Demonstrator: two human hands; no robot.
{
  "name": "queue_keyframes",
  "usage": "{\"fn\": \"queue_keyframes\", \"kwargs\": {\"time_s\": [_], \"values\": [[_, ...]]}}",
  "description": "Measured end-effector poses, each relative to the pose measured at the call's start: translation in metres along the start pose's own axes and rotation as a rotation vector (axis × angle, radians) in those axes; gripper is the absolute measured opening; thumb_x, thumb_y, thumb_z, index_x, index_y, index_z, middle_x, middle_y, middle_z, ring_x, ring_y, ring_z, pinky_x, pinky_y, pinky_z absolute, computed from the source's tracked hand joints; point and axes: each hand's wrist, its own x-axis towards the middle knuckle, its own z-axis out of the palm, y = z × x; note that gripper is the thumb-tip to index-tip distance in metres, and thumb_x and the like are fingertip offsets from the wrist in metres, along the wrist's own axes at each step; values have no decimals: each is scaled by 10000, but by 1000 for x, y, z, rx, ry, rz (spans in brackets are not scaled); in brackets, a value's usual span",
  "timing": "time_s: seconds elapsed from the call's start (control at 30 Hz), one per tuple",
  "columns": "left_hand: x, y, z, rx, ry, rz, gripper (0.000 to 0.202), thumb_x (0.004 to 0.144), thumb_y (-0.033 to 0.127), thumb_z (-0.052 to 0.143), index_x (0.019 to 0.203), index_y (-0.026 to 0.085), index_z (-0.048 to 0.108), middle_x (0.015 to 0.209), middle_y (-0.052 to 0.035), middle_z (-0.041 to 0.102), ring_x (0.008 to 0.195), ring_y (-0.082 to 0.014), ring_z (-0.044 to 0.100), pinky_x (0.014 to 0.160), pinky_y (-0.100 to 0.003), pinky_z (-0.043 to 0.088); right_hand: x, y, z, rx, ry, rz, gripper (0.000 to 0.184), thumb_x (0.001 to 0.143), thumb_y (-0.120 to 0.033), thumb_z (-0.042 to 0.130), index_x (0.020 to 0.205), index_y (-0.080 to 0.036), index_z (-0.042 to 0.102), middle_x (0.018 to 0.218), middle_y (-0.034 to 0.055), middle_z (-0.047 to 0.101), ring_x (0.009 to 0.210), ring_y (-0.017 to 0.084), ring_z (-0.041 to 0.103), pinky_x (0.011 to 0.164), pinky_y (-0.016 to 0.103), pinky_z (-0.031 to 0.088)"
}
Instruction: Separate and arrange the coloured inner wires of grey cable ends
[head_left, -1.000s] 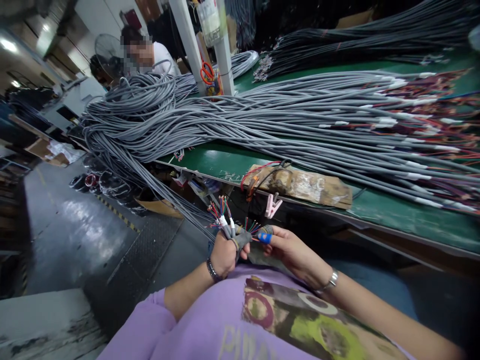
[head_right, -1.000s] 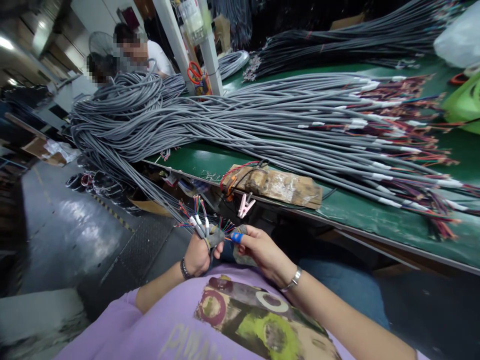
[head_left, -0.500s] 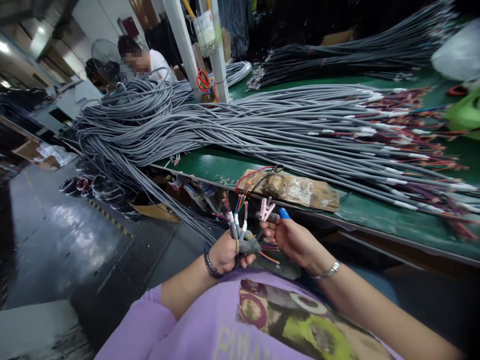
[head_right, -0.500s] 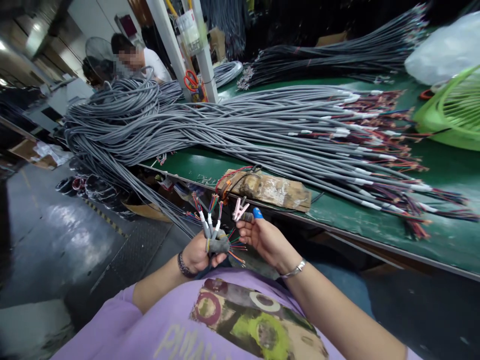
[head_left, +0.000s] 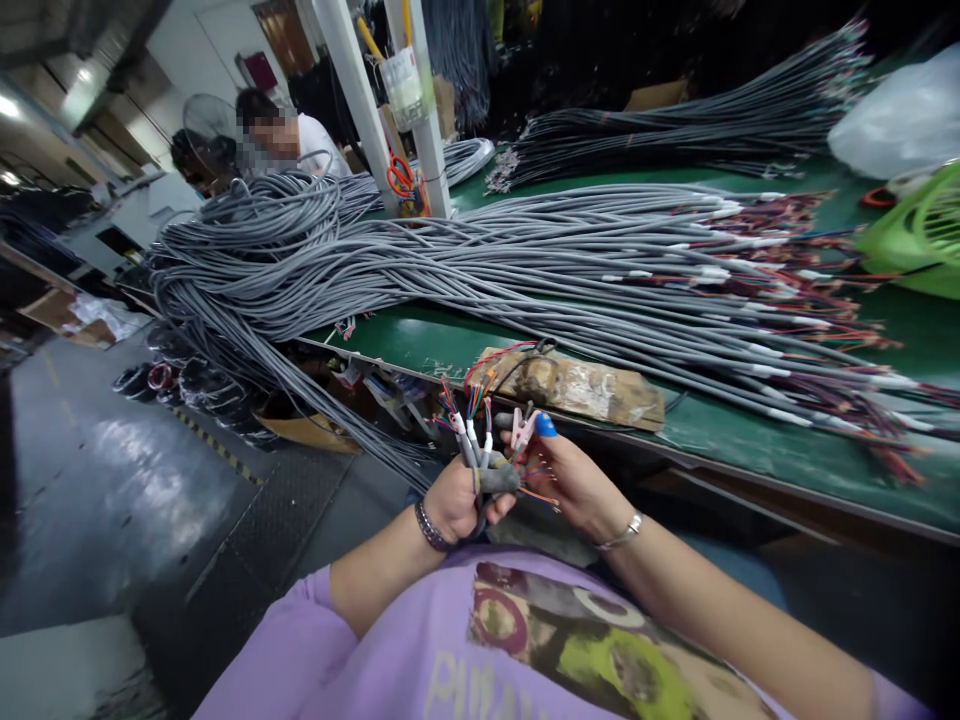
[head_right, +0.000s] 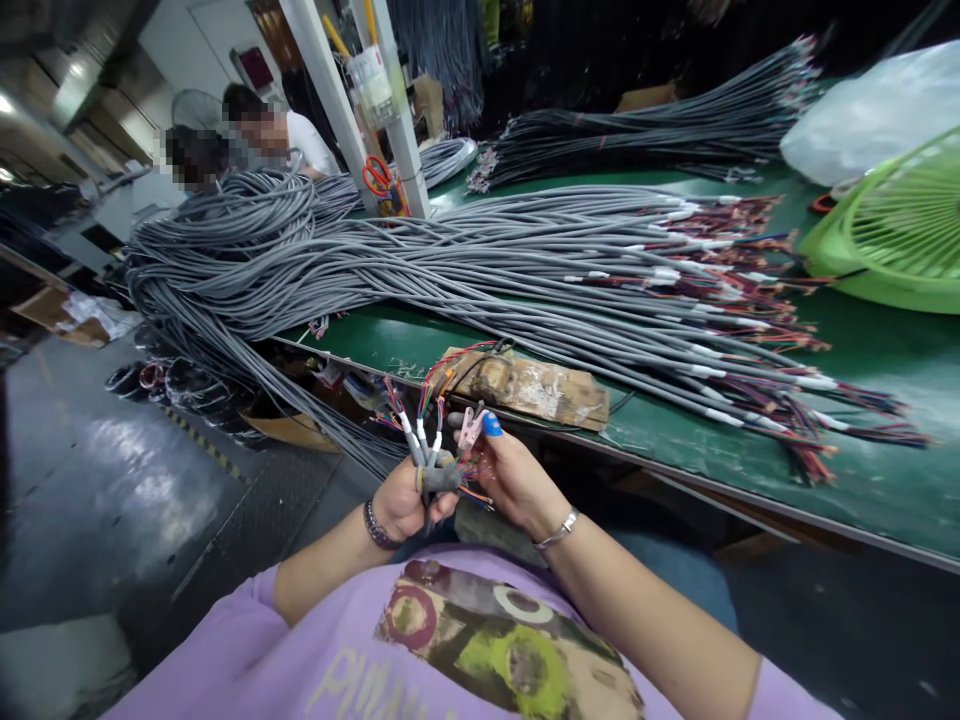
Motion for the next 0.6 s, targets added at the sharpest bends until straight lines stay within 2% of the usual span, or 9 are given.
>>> {"fn": "queue_keyframes", "kwargs": {"time_s": [0.13, 0.3, 0.6], "values": [[1, -2, -1, -26, 16, 7, 399, 552, 454, 769, 612, 159, 508, 399, 28, 490, 301, -52, 377, 337, -192, 226, 2, 1, 0, 113, -14, 29, 435, 653, -607, 743, 765, -194, 668, 686, 21, 631, 621, 159, 549, 642, 316, 463], [3, -5, -3, -50, 21, 3, 351, 534, 389, 775, 596, 157, 520, 393, 22, 496, 297, -62, 387, 311, -193, 201, 4, 3, -1, 144, -15, 14, 423, 624, -571, 787, 781, -192, 681, 669, -1, 617, 606, 138, 537, 618, 285, 458], [4, -7, -3, -26, 39, -40, 376, 526, 416, 779, 592, 156, 516, 394, 28, 487, 307, -56, 379, 316, -183, 212, 7, 6, -3, 182, -16, 35, 402, 660, -550, 776, 814, -188, 695, 700, 9, 634, 585, 128, 520, 562, 267, 453]]}}
